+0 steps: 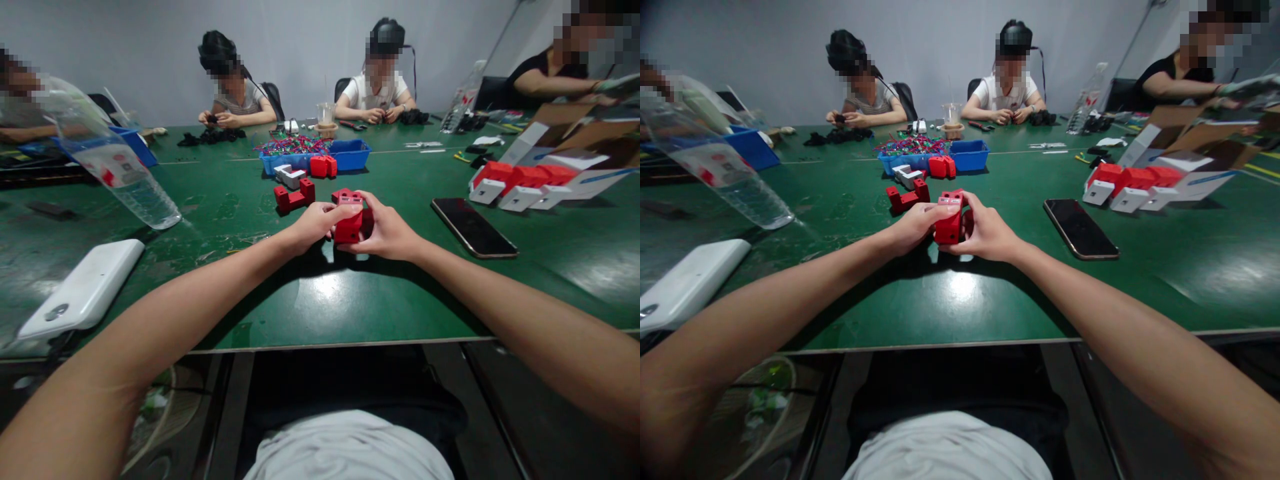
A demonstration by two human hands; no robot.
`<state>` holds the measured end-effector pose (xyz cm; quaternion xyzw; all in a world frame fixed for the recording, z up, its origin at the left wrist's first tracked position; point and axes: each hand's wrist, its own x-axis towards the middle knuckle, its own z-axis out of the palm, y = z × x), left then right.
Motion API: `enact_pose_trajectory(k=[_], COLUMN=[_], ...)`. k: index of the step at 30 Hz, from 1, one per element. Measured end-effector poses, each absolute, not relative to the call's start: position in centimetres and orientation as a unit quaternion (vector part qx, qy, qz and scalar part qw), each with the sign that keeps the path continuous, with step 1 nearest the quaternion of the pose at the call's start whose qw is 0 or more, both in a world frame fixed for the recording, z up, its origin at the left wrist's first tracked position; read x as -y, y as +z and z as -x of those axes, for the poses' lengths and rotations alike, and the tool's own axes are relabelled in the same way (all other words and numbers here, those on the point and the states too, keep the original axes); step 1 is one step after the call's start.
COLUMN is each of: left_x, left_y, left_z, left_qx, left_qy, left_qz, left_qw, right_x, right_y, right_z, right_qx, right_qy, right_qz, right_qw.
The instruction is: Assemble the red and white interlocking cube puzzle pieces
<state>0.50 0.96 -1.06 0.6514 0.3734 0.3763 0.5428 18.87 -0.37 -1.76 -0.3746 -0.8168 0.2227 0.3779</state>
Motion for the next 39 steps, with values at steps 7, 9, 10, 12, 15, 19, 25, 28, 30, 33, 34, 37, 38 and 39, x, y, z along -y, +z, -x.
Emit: enact_pose_trajectory(k=[7, 9, 10, 12, 15, 19, 25, 28, 30, 33, 34, 37, 38, 39], left_x=[-0.8, -0.6, -0.5, -0.3, -0.2, 0.0, 0.0, -0.3, -0.4, -0.3, -0.3, 0.0, 0.0, 0.0], left_y=[-1.5, -1.5, -1.5, -1.4, -1.3, -1.2, -1.0, -1.2, -1.3, -1.4, -1.4, -1.3, -1.3, -1.3], left_z=[-0.8, -0.9, -1.0, -1.1, -1.3, -1.4, -1.2, -1.1, -1.0, -1.0, -1.0, -1.1, -1.1, -1.0], left_qx=[-0.339, -0.334, -0.329, -0.321, -0.318, -0.318, -0.328, -0.340, -0.344, -0.346, -0.346, -0.348, -0.349, -0.349], left_qy=[0.431, 0.439, 0.437, 0.439, 0.463, 0.485, 0.494, 0.481, 0.474, 0.473, 0.474, 0.473, 0.471, 0.469], left_qz=[-0.627, -0.617, -0.614, -0.610, -0.599, -0.590, -0.611, -0.624, -0.627, -0.625, -0.624, -0.618, -0.617, -0.616], left_qw=[0.554, 0.562, 0.569, 0.577, 0.571, 0.562, 0.524, 0.513, 0.514, 0.516, 0.516, 0.522, 0.525, 0.528], right_x=[0.3, 0.3, 0.3, 0.1, -0.1, -0.3, 0.0, 0.2, 0.3, 0.3, 0.3, 0.2, 0.2, 0.1], right_y=[-1.3, -1.1, -1.1, -1.2, -1.4, -1.5, -1.5, -1.4, -1.4, -1.2, -1.2, -1.1, -1.1, -1.1], right_z=[-19.3, -19.3, -19.3, -19.3, -19.4, -19.5, -19.4, -19.3, -19.2, -19.3, -19.4, -19.5, -19.6, -19.6], right_qx=[0.787, 0.775, 0.773, 0.772, 0.776, 0.782, 0.787, 0.789, 0.791, 0.799, 0.802, 0.809, 0.810, 0.811], right_qy=[0.371, 0.390, 0.390, 0.389, 0.387, 0.383, 0.372, 0.360, 0.352, 0.344, 0.344, 0.347, 0.347, 0.347], right_qz=[0.327, 0.326, 0.327, 0.322, 0.304, 0.286, 0.297, 0.309, 0.308, 0.298, 0.294, 0.285, 0.284, 0.284], right_qw=[0.370, 0.375, 0.377, 0.385, 0.395, 0.399, 0.393, 0.390, 0.395, 0.393, 0.390, 0.380, 0.378, 0.376])
